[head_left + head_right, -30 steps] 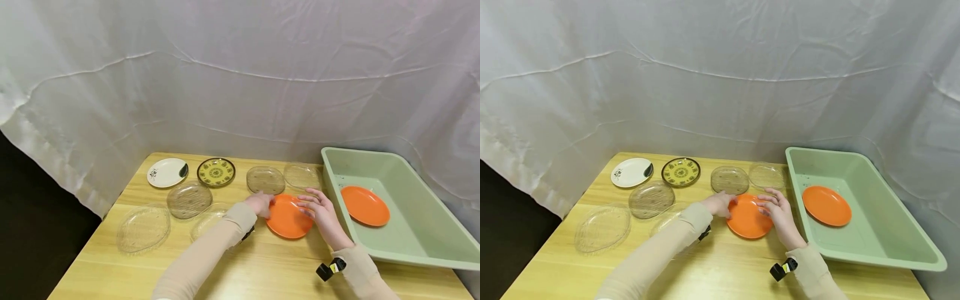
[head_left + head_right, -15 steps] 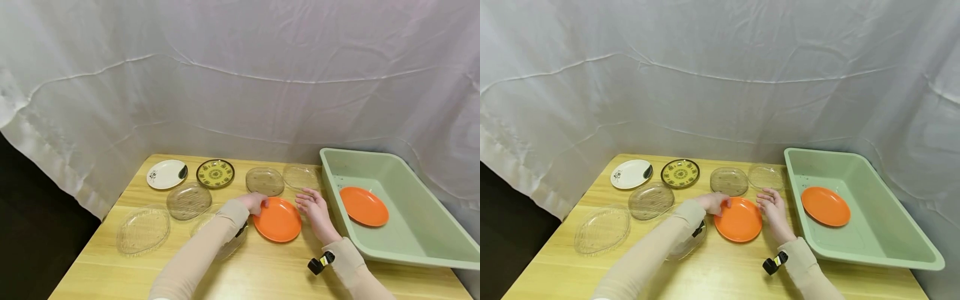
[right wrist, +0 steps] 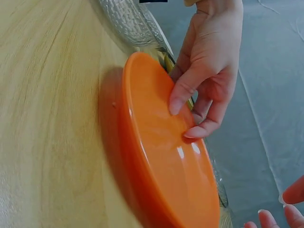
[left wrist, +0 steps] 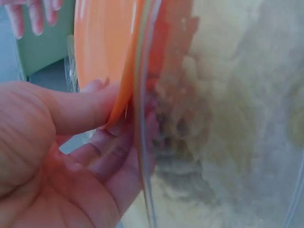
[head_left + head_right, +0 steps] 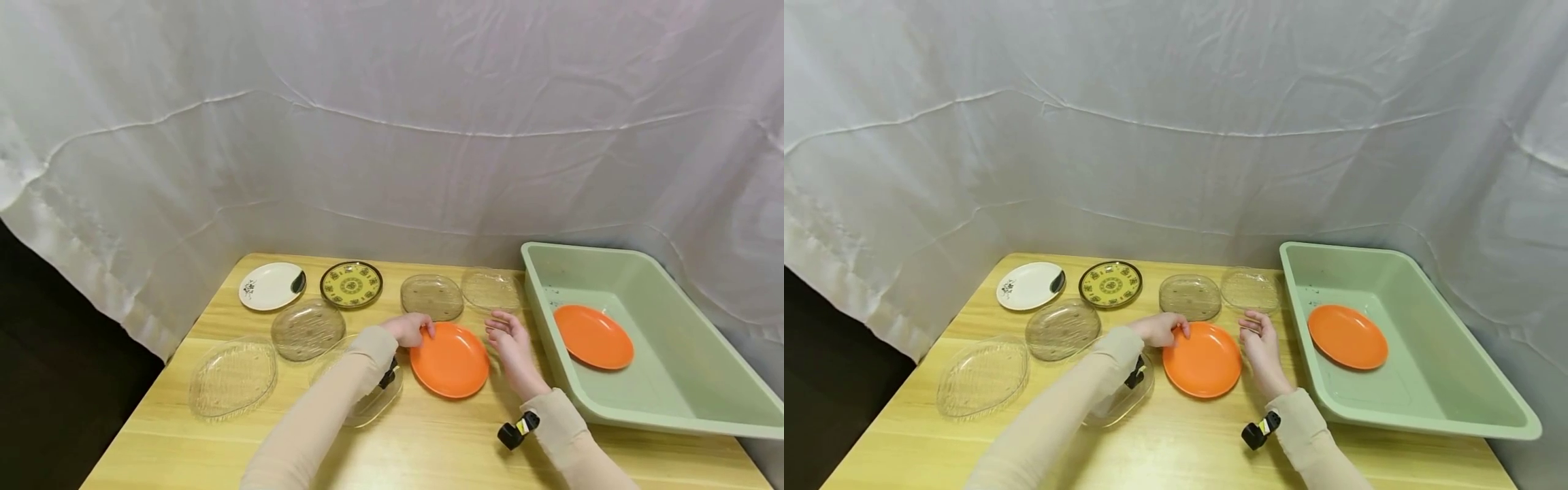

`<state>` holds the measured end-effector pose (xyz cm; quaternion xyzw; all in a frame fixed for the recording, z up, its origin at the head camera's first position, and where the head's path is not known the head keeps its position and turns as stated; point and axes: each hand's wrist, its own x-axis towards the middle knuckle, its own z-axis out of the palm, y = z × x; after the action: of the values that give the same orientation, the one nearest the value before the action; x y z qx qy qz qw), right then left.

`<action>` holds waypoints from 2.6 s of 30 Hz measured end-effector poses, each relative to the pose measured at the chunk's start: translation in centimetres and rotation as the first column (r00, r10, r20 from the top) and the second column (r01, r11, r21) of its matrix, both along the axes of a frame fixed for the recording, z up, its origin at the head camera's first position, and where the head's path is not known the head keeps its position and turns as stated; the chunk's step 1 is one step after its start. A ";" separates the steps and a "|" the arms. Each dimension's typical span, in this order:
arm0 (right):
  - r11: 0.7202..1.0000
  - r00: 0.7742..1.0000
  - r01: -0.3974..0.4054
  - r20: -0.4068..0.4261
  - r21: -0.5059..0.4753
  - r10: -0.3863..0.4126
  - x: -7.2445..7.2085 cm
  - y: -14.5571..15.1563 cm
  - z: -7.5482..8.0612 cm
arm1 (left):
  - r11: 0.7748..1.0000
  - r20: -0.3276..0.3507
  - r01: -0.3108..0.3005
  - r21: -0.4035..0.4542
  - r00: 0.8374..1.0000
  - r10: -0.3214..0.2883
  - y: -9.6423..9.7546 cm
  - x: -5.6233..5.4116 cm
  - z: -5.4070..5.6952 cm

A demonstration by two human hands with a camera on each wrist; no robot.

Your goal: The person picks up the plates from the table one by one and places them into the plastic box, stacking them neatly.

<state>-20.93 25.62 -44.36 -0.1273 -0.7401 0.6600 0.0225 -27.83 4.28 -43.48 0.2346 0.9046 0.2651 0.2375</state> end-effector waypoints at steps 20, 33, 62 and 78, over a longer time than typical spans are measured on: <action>0.998 0.999 -0.009 0.050 -0.061 0.012 -0.1 0.0 -1.0 | 0.974 0.094 -0.123 0.193 0.990 0.106 -1.6 -0.7 -1.2; 0.993 0.999 -0.021 0.046 -0.118 0.026 0.1 -0.5 -1.1 | 0.922 0.127 -0.240 0.303 0.969 0.211 -2.2 -0.2 -1.2; 0.926 0.997 -0.065 -0.071 -0.372 0.041 0.9 -2.7 1.9 | 0.502 0.319 -0.578 0.643 0.799 0.510 -1.1 2.0 2.0; 0.959 0.999 -0.003 -0.042 -0.283 -0.009 0.2 -3.7 2.3 | 0.388 0.306 -0.595 0.704 0.747 0.590 0.8 3.7 1.5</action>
<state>-20.74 21.93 -42.04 -0.1160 -0.6371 0.7617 0.0210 -24.13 5.04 -41.99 -0.0262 0.7242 0.6891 0.0066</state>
